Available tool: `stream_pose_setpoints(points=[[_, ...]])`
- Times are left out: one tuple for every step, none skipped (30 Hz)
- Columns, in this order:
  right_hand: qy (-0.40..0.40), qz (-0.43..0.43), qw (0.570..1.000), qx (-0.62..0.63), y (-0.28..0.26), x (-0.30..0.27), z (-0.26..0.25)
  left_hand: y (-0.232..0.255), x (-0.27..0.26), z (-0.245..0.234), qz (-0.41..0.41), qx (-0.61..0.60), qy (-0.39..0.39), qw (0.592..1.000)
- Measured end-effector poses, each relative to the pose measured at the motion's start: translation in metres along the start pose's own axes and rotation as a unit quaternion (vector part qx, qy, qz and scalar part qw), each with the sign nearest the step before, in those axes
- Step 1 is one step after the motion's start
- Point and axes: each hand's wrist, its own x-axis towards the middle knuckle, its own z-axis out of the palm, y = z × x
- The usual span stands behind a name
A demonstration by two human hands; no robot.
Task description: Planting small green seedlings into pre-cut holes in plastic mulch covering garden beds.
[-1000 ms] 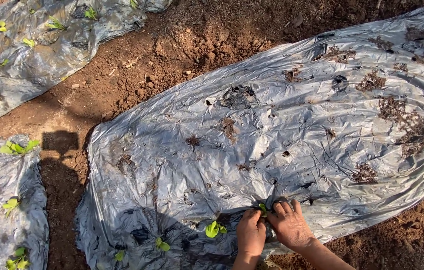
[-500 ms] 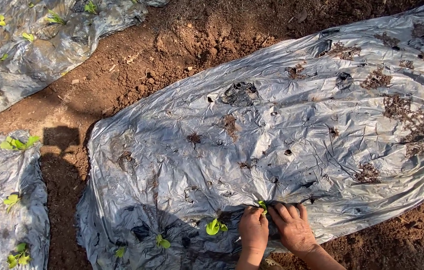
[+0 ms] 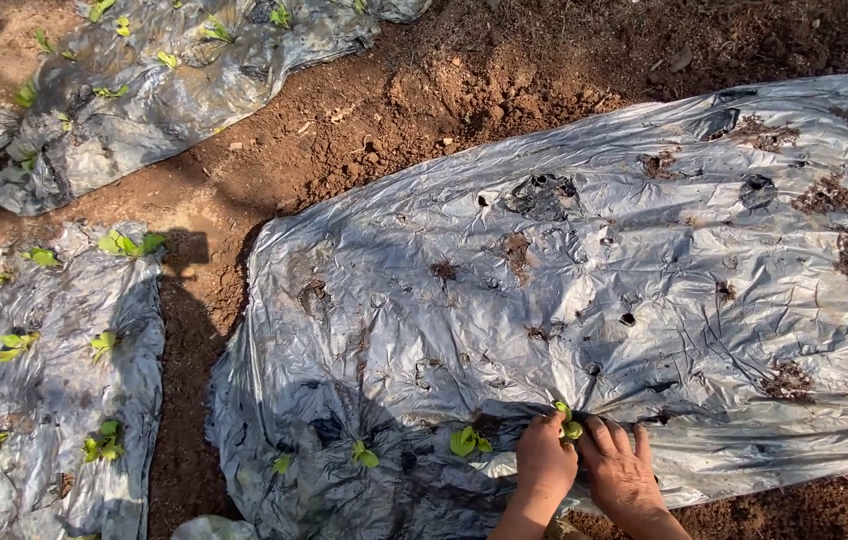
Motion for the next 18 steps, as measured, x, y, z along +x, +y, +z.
stream_pose_setpoints(points=[[-0.068, 0.011, 0.998, 0.003, -0.001, 0.002, -0.003, 0.022, -0.01, -0.031, -0.034, 0.002, -0.083, 0.996], [-0.135, 0.023, 0.991, 0.007, -0.001, 0.002, -0.005, 0.043, -0.022, -0.061, -0.066, 0.005, -0.166, 0.984], [-0.133, 0.025, 0.991, 0.004, 0.001, 0.003, -0.01, 0.048, -0.035, -0.085, -0.063, 0.004, -0.167, 0.984], [-0.14, 0.013, 0.99, 0.009, 0.002, 0.002, -0.014, 0.052, -0.048, -0.107, -0.02, 0.026, -0.198, 0.98], [-0.147, -0.001, 0.989, 0.015, 0.0, 0.002, -0.018, 0.055, -0.062, -0.132, 0.021, 0.049, -0.227, 0.973], [-0.145, 0.0, 0.989, 0.014, 0.012, -0.005, -0.011, 0.048, -0.075, -0.157, 0.023, 0.049, -0.226, 0.973], [-0.117, 0.011, 0.992, 0.047, 0.019, -0.006, -0.002, 0.039, -0.09, -0.187, 0.031, 0.087, -0.254, 0.963], [-0.089, 0.021, 0.993, 0.08, 0.023, -0.005, 0.005, 0.028, -0.107, -0.219, 0.038, 0.124, -0.283, 0.95], [-0.082, 0.002, 0.993, 0.085, 0.031, -0.009, 0.0, 0.022, -0.122, -0.259, 0.025, 0.122, -0.267, 0.956], [-0.061, 0.068, 0.987, 0.135, 0.036, -0.01, -0.005, 0.013, -0.139, -0.302, -0.032, 0.194, -0.282, 0.939], [-0.042, 0.128, 0.973, 0.19, 0.039, -0.007, -0.007, 0.004, -0.162, -0.345, -0.097, 0.26, -0.295, 0.914], [-0.04, 0.103, 0.974, 0.198, 0.036, -0.011, -0.016, -0.033, -0.179, -0.373, -0.119, 0.255, -0.279, 0.918], [0.019, 0.158, 0.963, 0.217, 0.032, -0.01, -0.023, -0.072, -0.201, -0.4, -0.155, 0.239, -0.211, 0.935], [0.078, 0.213, 0.944, 0.238, 0.028, -0.007, -0.029, -0.112, -0.227, -0.428, -0.19, 0.224, -0.14, 0.945], [0.077, 0.184, 0.948, 0.249, 0.015, -0.004, -0.029, -0.147, -0.256, -0.448, -0.213, 0.215, -0.121, 0.945], [0.115, 0.172, 0.93, 0.304, 0.001, 0.001, -0.029, -0.181, -0.286, -0.467, -0.226, 0.151, -0.015, 0.962], [0.151, 0.164, 0.908, 0.355, -0.007, 0.006, -0.032, -0.213, -0.314, -0.485, -0.229, 0.089, 0.092, 0.965], [0.151, 0.139, 0.909, 0.364, -0.021, 0.022, -0.035, -0.217, -0.343, -0.493, -0.244, 0.082, 0.112, 0.96]])
